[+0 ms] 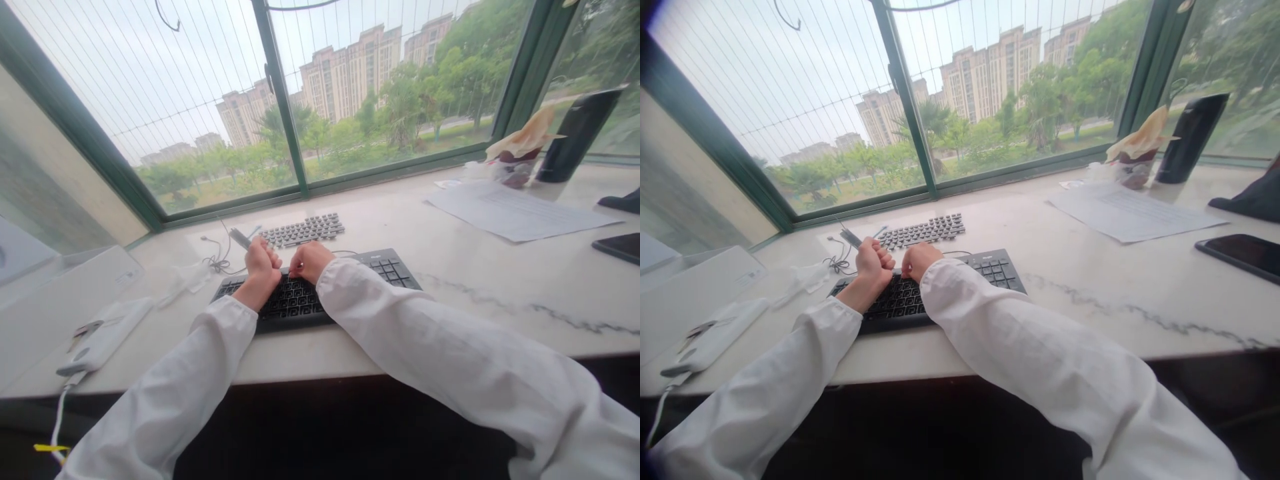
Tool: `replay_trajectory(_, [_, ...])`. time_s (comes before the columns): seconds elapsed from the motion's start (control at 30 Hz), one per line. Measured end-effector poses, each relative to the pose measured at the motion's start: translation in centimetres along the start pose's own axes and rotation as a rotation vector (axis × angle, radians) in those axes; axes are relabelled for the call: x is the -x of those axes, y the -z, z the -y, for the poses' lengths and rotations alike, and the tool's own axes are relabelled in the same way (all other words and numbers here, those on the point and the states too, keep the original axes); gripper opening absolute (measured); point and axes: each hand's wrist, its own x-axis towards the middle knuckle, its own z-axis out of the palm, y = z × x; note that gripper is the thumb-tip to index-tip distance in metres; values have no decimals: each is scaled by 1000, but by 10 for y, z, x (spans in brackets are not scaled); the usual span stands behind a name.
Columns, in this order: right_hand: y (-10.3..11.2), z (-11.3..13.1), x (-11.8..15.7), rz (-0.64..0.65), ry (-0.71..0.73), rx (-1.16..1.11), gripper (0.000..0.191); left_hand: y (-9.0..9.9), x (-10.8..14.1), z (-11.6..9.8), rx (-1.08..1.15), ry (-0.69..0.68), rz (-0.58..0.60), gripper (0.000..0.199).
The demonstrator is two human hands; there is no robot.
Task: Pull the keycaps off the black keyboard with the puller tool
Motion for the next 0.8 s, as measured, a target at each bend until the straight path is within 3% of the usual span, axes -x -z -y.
replay_trajectory(0.33, [-3, 1, 1, -17, -18, 35, 11, 0, 7, 3, 16, -75, -33, 33])
replay_trajectory(0.8, [-2, 4, 2, -46, -55, 44, 17, -1, 10, 4, 77, -78, -49, 34])
